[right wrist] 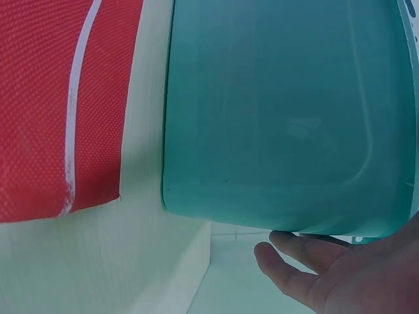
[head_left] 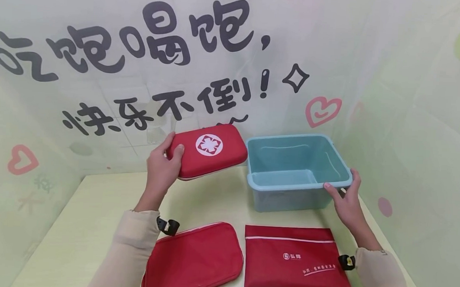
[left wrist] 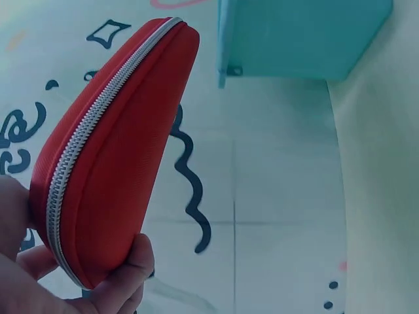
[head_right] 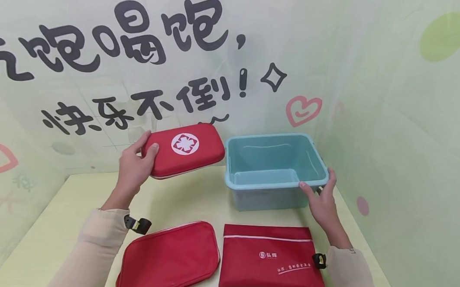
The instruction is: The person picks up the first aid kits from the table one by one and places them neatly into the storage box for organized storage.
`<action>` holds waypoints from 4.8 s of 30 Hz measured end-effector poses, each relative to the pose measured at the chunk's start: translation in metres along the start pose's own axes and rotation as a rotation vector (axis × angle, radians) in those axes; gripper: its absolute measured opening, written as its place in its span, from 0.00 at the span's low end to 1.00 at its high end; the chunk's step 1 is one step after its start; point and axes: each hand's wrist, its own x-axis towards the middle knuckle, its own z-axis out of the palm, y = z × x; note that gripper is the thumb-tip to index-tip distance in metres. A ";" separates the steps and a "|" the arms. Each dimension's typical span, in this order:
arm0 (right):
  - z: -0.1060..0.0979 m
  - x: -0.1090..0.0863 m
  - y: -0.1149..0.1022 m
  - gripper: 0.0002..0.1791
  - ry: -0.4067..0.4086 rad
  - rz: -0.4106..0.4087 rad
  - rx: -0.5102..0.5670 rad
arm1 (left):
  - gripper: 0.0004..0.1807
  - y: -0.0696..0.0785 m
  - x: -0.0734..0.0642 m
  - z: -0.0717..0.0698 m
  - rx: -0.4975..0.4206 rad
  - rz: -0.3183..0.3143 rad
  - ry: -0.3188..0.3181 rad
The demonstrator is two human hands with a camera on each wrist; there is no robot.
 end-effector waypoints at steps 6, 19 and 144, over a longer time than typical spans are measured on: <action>0.001 0.003 -0.001 0.47 0.013 0.013 -0.002 | 0.31 0.019 0.002 0.019 -0.011 0.024 -0.045; 0.003 0.003 -0.002 0.45 0.034 0.045 -0.011 | 0.30 0.040 0.003 0.064 0.034 0.052 -0.079; 0.003 0.002 0.002 0.39 0.060 0.060 -0.032 | 0.27 -0.097 -0.068 -0.024 0.395 -0.087 -0.334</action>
